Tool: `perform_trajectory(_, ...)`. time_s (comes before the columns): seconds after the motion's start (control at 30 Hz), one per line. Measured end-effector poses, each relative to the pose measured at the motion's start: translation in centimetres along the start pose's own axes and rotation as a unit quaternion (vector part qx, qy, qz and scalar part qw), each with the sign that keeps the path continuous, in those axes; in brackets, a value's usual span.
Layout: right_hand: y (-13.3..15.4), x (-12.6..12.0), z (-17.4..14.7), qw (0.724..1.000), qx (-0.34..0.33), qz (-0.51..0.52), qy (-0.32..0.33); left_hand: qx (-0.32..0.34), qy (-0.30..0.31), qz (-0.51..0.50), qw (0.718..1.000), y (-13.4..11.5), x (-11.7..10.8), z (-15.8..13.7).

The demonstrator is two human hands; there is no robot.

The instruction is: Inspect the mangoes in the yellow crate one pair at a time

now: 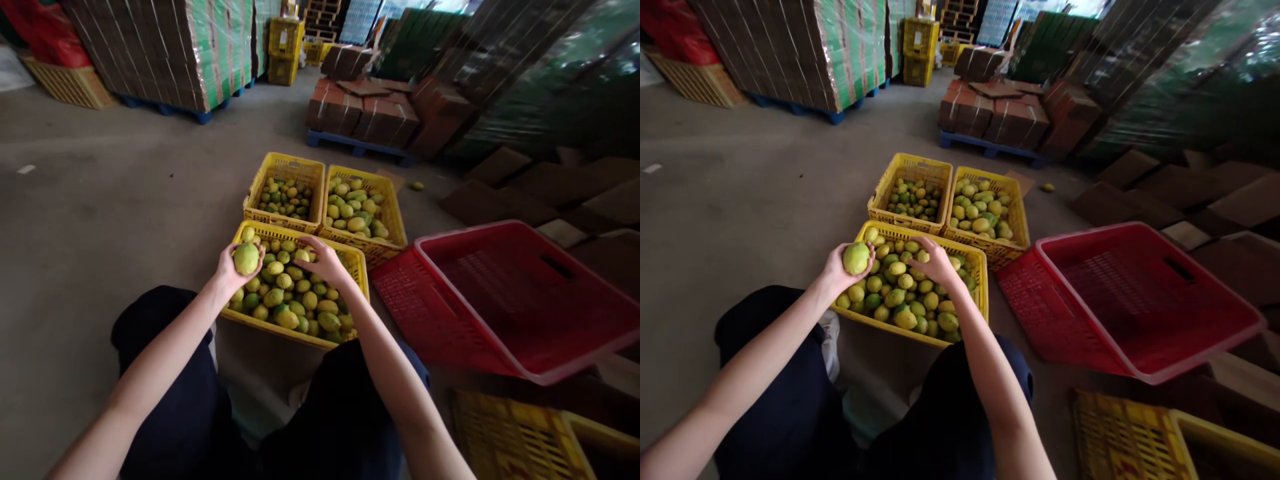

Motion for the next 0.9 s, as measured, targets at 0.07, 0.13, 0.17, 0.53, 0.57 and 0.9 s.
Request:
perform_trajectory(0.07,-3.5,-1.2,1.4,0.986,0.13,-0.082,-0.056,0.025,-0.017,-0.047,0.998,-1.0,-0.1,0.1)
perform_trajectory(0.13,-6.6,-1.2,1.9,0.969,0.203,-0.126,-0.063,0.041,-0.035,-0.075,0.996,-1.8,-0.2,0.2)
perform_trajectory(0.17,-8.0,-0.9,1.8,0.963,0.225,-0.139,-0.059,0.045,-0.043,-0.084,0.995,-2.2,-0.4,0.2)
perform_trajectory(0.53,-13.9,2.2,-0.2,0.944,0.266,-0.179,-0.078,-0.006,-0.071,-0.026,0.997,-2.4,-1.9,0.3)
perform_trajectory(0.57,-13.3,2.0,0.2,0.947,0.258,-0.174,-0.085,-0.018,-0.075,-0.023,0.997,-2.4,-1.7,0.2)
perform_trajectory(0.9,0.7,-2.3,-0.9,0.977,-0.043,0.112,-0.176,-0.016,0.107,0.06,0.992,-2.3,0.8,-1.5)
Point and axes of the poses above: each hand's wrist, its own z-axis towards the middle knuckle, its own x-axis out of the palm, y = z × x, the point moved 4 cm from there along z, towards the middle knuckle, and after that the axes turned 12 degrees about x, right-handed, at the moved point
